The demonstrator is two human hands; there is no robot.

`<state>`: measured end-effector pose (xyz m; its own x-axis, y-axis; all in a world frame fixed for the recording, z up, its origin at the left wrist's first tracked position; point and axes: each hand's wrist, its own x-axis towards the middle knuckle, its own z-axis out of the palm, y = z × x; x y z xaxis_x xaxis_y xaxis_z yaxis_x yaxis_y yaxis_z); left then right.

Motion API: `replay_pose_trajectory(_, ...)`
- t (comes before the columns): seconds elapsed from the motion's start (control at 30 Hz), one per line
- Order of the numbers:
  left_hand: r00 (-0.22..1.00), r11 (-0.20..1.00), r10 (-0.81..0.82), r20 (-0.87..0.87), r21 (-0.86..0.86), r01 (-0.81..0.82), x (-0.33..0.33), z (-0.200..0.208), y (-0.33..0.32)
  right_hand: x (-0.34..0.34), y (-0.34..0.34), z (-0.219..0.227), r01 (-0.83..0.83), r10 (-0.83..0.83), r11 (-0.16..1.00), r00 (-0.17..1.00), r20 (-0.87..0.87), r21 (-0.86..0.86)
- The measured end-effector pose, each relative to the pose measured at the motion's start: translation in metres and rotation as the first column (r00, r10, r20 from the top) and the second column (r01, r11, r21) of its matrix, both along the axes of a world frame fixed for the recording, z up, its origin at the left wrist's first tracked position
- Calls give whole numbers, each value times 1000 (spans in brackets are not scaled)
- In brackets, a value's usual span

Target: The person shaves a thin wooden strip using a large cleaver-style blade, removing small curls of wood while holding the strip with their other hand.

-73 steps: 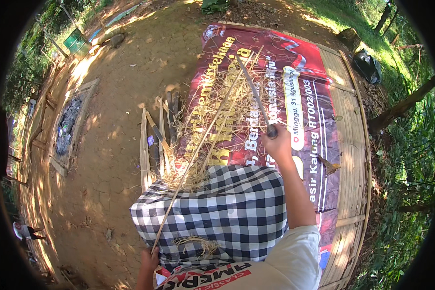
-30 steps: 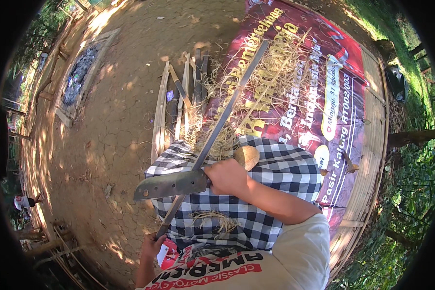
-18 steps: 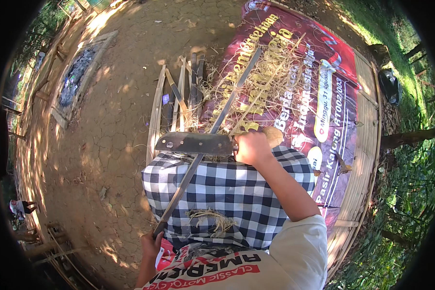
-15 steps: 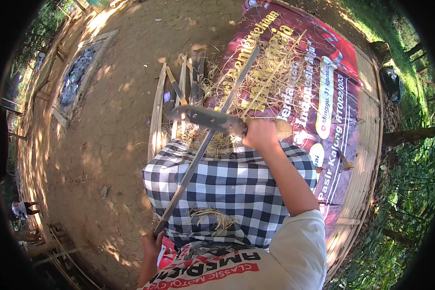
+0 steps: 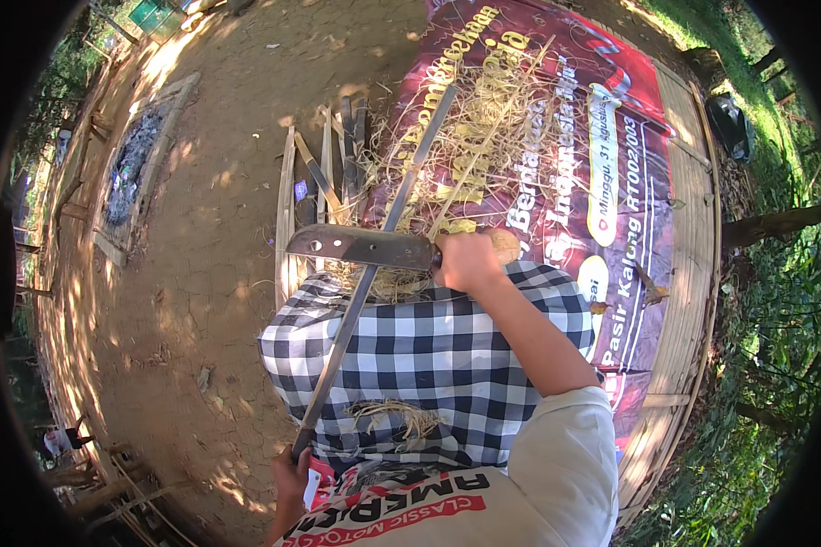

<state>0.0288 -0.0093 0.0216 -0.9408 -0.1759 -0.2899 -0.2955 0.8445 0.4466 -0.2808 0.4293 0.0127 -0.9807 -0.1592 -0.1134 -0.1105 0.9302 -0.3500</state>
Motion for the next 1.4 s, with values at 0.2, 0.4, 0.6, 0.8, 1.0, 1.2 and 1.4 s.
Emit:
replay_pose_trajectory(0.2,1000,998,27,10,51,-27,-11,14,10,-20,20,1,130,-130,992,991,20,7)
replay_pose_trajectory(0.4,999,995,47,22,83,-49,-4,4,7,-2,-21,26,-86,85,996,995,47,15)
replay_pose_trajectory(0.6,999,999,-47,-25,-9,47,-11,13,4,-44,53,0,278,-279,960,959,51,29)
replay_pose_trajectory(0.8,1000,995,-17,-16,97,19,-5,3,-1,-12,1,13,45,-45,999,999,-20,-7)
replay_pose_trajectory(1.0,999,999,-35,-2,-29,35,-9,17,3,-40,50,-6,218,-214,975,974,-69,44)
replay_pose_trajectory(1.2,998,999,-26,-49,38,28,-8,11,11,-27,89,-10,700,-712,624,692,116,-346)
replay_pose_trajectory(1.4,989,961,135,55,236,-144,-15,14,28,-20,90,-18,638,-712,489,686,150,-595)
